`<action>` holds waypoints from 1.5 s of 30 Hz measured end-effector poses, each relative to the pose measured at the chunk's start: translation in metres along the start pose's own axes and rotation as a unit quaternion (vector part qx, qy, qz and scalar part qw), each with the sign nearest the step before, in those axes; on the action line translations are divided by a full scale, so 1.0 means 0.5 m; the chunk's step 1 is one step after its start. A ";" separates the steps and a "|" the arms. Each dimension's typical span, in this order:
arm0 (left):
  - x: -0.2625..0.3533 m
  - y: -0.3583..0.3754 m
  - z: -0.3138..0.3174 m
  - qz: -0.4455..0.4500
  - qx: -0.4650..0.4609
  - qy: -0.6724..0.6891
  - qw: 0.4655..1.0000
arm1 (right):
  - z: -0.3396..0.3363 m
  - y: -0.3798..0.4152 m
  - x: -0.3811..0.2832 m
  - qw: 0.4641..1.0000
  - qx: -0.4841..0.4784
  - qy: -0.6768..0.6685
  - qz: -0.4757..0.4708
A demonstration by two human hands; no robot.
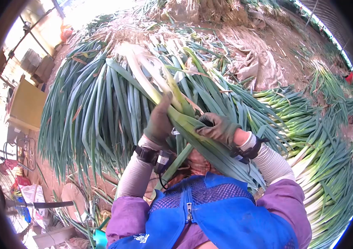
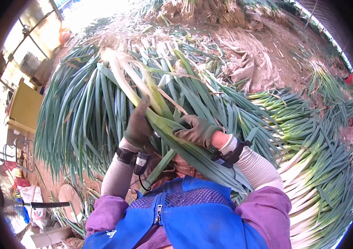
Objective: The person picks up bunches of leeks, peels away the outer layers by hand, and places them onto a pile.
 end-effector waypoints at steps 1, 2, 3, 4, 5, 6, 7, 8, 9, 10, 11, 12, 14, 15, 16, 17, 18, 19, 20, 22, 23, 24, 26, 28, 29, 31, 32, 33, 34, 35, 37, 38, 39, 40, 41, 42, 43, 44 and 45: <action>0.013 -0.005 -0.006 0.011 0.020 0.051 0.998 | -0.007 0.024 -0.054 0.999 -0.025 0.023 -0.006; 0.040 0.006 -0.001 0.048 0.028 0.017 0.998 | -0.010 0.035 -0.085 0.998 -0.050 0.045 -0.012; 0.046 0.000 -0.011 0.050 0.020 0.001 0.999 | -0.016 0.003 0.001 0.982 -0.126 -0.134 0.040; 0.050 -0.005 -0.018 0.053 0.013 -0.017 0.998 | -0.029 -0.002 -0.029 0.999 -0.041 -0.029 -0.021; 0.053 0.004 -0.009 0.059 0.005 -0.034 0.998 | -0.045 0.000 -0.088 0.993 0.046 0.076 -0.082; 0.050 0.021 0.010 0.062 -0.004 -0.052 0.997 | -0.061 0.005 -0.147 0.965 0.134 0.176 -0.140; 0.045 0.031 0.026 0.064 -0.016 -0.070 0.995 | -0.077 0.006 -0.206 0.950 0.171 0.188 -0.181; 0.003 0.006 0.000 0.014 -0.029 -0.056 0.998 | -0.092 -0.005 -0.255 0.931 0.210 0.201 -0.221; -0.011 0.016 0.021 -0.001 -0.032 -0.064 0.997 | -0.104 -0.029 -0.285 0.902 0.239 0.206 -0.295; -0.025 0.036 0.042 -0.017 -0.038 -0.072 0.997 | -0.110 -0.050 -0.312 0.866 0.267 0.213 -0.366; -0.031 0.052 0.063 -0.039 -0.092 -0.060 0.993 | -0.111 -0.066 -0.329 0.911 0.189 0.107 -0.350; -0.053 0.049 0.061 -0.018 -0.101 -0.125 0.987 | -0.114 -0.083 -0.342 0.937 0.117 0.002 -0.328; -0.082 0.048 0.034 0.083 -0.162 -0.293 0.939 | -0.117 -0.169 -0.303 0.947 0.080 0.104 -0.295; -0.085 0.050 0.021 0.148 -0.193 -0.379 0.893 | -0.131 -0.189 -0.292 0.948 0.064 0.153 -0.272; -0.086 0.052 0.017 0.138 -0.190 -0.361 0.903 | -0.128 -0.172 -0.291 0.950 0.052 0.191 -0.240; -0.087 0.056 0.012 0.127 -0.187 -0.342 0.912 | -0.112 -0.153 -0.284 0.951 0.035 0.225 -0.208; -0.081 0.060 0.017 0.044 -0.160 -0.253 0.953 | -0.090 -0.139 -0.279 0.951 0.013 0.255 -0.174; -0.075 0.065 0.021 -0.032 -0.118 -0.155 0.980 | -0.071 -0.127 -0.274 0.949 -0.014 0.281 -0.141; -0.070 0.065 0.026 -0.055 -0.126 -0.099 0.985 | -0.066 -0.112 -0.280 0.945 -0.044 0.305 -0.107; -0.071 0.065 0.031 -0.105 -0.135 0.015 0.985 | -0.087 -0.112 -0.296 0.927 -0.039 0.364 -0.080; -0.075 0.068 0.029 -0.100 -0.106 0.022 0.989 | -0.095 -0.133 -0.304 0.911 -0.021 0.406 -0.066; -0.080 0.064 0.023 -0.091 -0.107 0.020 0.990 | -0.113 -0.146 -0.310 0.893 -0.004 0.447 -0.053; -0.092 0.041 0.005 -0.069 -0.108 0.021 0.992 | -0.191 -0.150 -0.330 0.762 0.184 0.592 -0.186; -0.094 0.028 0.002 0.068 -0.173 -0.167 0.968 | -0.295 -0.142 -0.395 0.788 0.325 0.471 -0.226; -0.094 0.029 0.005 0.090 -0.178 -0.195 0.960 | -0.337 -0.169 -0.391 0.801 0.369 0.422 -0.209; -0.098 0.040 0.017 0.086 -0.164 -0.186 0.965 | -0.418 -0.223 -0.385 0.814 0.456 0.308 -0.186; -0.102 0.047 0.015 0.070 -0.151 -0.171 0.971 | -0.424 -0.167 -0.405 0.837 0.455 0.265 -0.149; -0.106 0.054 0.014 0.055 -0.137 -0.156 0.977 | -0.428 -0.109 -0.425 0.858 0.451 0.220 -0.110; -0.111 0.062 0.012 0.040 -0.123 -0.140 0.982 | -0.420 -0.120 -0.405 0.893 0.401 0.150 -0.139; -0.116 0.064 0.000 0.021 -0.127 -0.119 0.984 | -0.414 -0.133 -0.383 0.921 0.347 0.073 -0.161; -0.117 0.060 -0.003 -0.049 -0.154 -0.060 0.985 | -0.365 -0.181 -0.317 0.946 0.226 0.020 -0.231; -0.113 0.059 0.003 -0.025 -0.172 -0.111 0.979 | -0.322 -0.216 -0.273 0.944 0.154 0.036 -0.290; -0.112 0.058 0.012 -0.003 -0.190 -0.161 0.968 | -0.281 -0.251 -0.227 0.935 0.079 0.044 -0.343; -0.108 0.058 0.020 0.021 -0.208 -0.212 0.955 | -0.204 -0.210 -0.227 0.926 0.039 0.158 -0.340; -0.087 0.069 0.033 0.016 -0.181 -0.149 0.972 | -0.124 -0.165 -0.229 0.899 -0.004 0.268 -0.346; -0.057 0.088 0.049 0.012 -0.151 -0.085 0.985 | -0.101 -0.171 -0.210 0.898 -0.055 0.261 -0.349; -0.031 0.099 0.056 0.043 -0.137 -0.093 0.985 | -0.077 -0.178 -0.190 0.896 -0.108 0.252 -0.349; -0.004 0.103 0.049 0.149 -0.132 -0.207 0.958 | -0.067 -0.181 -0.182 0.894 -0.116 0.253 -0.351; 0.027 0.103 0.042 0.290 -0.107 -0.369 0.876 | -0.073 -0.185 -0.175 0.902 -0.088 0.262 -0.331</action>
Point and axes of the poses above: each hand's wrist, its own y-axis away from the middle knuckle, its own z-axis out of the palm, x = y × z, the point moved 1 cm from there along -y, towards the middle knuckle, and after that the axes turned 6 degrees about x, right-handed, at the moved point
